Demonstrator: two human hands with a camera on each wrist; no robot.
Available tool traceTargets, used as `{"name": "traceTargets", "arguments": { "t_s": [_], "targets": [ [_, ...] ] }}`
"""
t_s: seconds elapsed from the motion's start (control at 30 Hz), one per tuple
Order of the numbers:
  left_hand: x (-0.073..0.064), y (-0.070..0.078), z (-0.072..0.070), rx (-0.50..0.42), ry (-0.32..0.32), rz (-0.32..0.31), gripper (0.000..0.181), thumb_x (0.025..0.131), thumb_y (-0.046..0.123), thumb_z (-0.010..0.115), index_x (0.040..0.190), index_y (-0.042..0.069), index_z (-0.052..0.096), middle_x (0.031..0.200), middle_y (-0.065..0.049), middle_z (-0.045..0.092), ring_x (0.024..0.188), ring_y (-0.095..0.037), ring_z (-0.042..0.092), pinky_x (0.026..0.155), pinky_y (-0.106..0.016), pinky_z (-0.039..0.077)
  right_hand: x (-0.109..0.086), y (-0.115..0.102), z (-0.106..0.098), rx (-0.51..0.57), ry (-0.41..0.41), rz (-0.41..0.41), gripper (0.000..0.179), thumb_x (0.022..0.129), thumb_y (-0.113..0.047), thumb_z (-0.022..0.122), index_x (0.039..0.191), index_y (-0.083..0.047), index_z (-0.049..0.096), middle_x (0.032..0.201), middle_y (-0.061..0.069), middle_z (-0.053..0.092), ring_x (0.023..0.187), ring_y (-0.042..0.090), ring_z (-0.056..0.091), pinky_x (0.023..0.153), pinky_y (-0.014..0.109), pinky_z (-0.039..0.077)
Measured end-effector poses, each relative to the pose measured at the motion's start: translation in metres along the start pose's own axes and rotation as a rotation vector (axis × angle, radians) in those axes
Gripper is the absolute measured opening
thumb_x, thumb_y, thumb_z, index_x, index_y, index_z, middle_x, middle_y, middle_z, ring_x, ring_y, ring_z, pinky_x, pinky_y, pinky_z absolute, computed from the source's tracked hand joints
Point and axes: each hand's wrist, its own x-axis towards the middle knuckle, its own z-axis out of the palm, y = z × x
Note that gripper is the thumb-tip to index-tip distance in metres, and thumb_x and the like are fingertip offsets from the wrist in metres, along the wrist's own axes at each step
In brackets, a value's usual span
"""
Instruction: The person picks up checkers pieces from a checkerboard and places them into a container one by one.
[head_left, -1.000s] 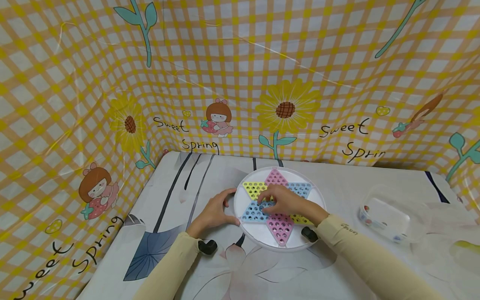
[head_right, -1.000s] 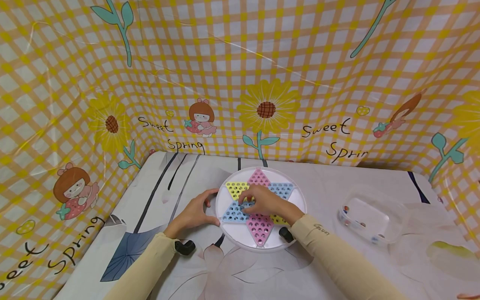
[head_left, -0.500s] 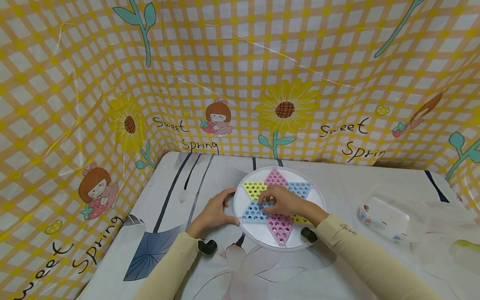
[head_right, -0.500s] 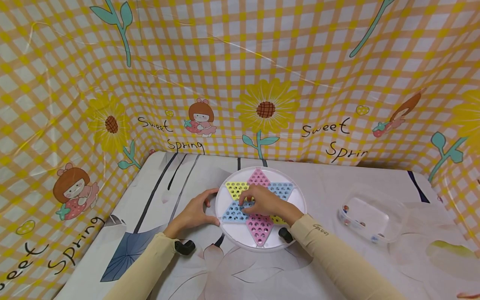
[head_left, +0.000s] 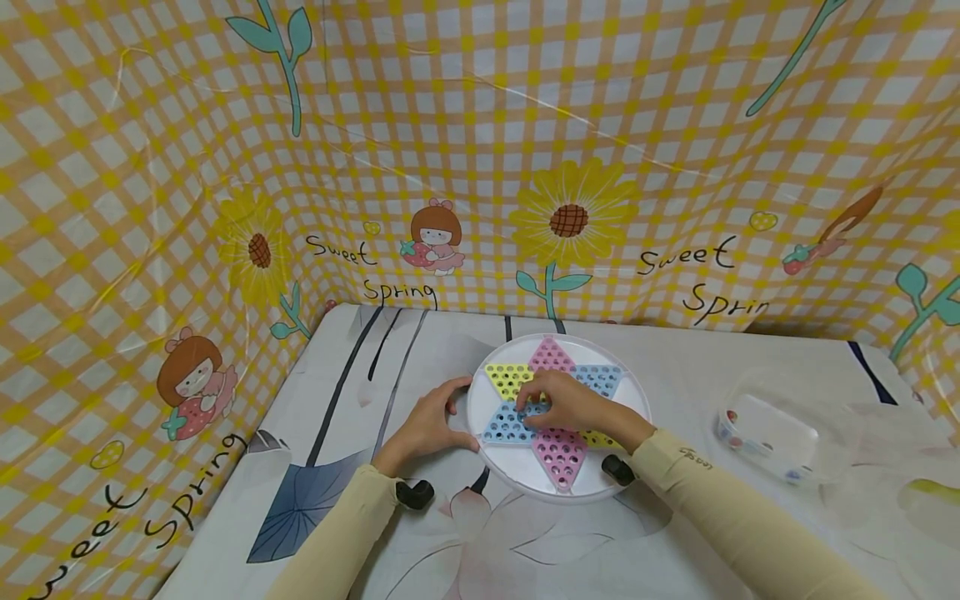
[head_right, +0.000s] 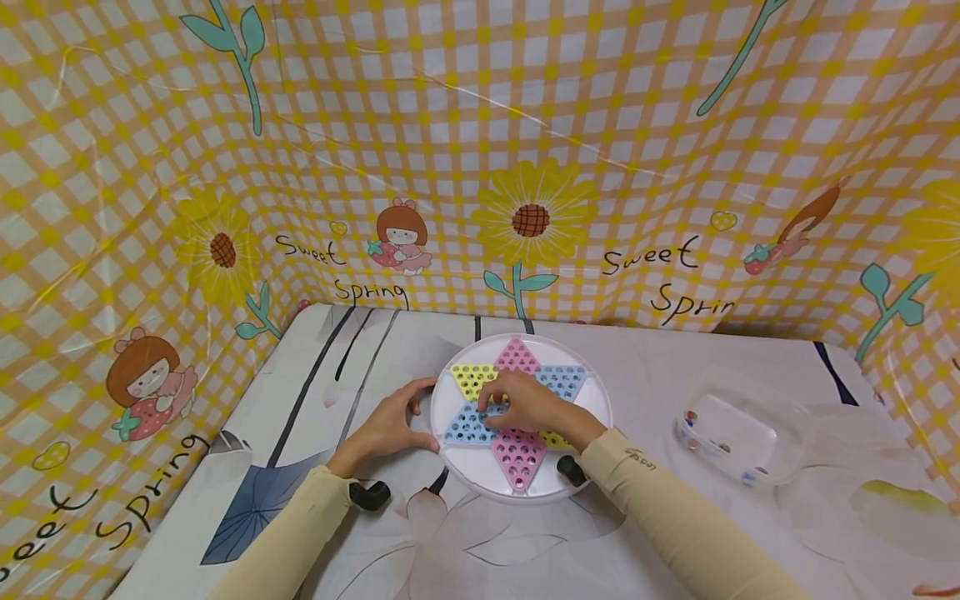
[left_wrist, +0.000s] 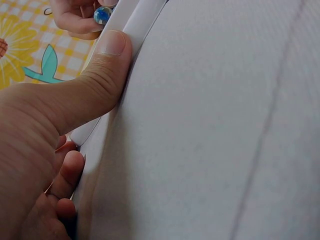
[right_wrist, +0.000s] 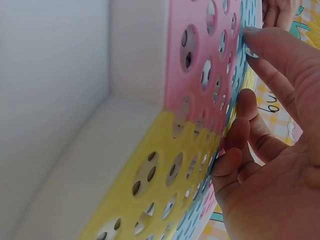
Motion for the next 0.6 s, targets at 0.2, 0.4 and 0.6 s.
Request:
{"name": "traceTargets", "arguments": {
  "t_s": [0.2,0.4,0.6],
  "targets": [
    [0.0004,-0.0007,0.0004,0.01,-0.006,-0.003,0.104,0.067,0.033,0.098,0.153,0.015,0.044,0.096,-0.002,0.052,0.088,-0.016,0.046,0.078,-0.032,0.039,0.001,0.0005,-0.0003,0.003,-0.003,0.006,0.014,0.088,-0.016,0.082,0.1,-0.021,0.076,0.099,0.001,0.061,0.094,0.022,0.054,0.084,0.036,0.048],
    [0.0003,-0.0015,0.0008,0.01,-0.002,-0.004,0.104,0.067,0.034,0.098,0.153,0.015,0.045,0.096,-0.002,0.052,0.087,-0.016,0.046,0.078,-0.031,0.039,0.0016,-0.0001,-0.0001,0.009,-0.001,0.011,0.014,0.089,-0.015,0.081,0.1,-0.021,0.075,0.1,0.001,0.061,0.094,0.021,0.054,0.083,0.036,0.049],
    [-0.0002,0.0004,-0.0002,-0.008,0.005,0.0,0.104,0.066,0.034,0.099,0.153,0.014,0.045,0.095,-0.003,0.052,0.087,-0.017,0.046,0.078,-0.033,0.038,0.0022,-0.0002,-0.0038,0.03,0.021,0.002,0.013,0.091,-0.016,0.079,0.102,-0.019,0.072,0.101,0.001,0.062,0.093,0.023,0.056,0.082,0.036,0.049]
  ]
}}
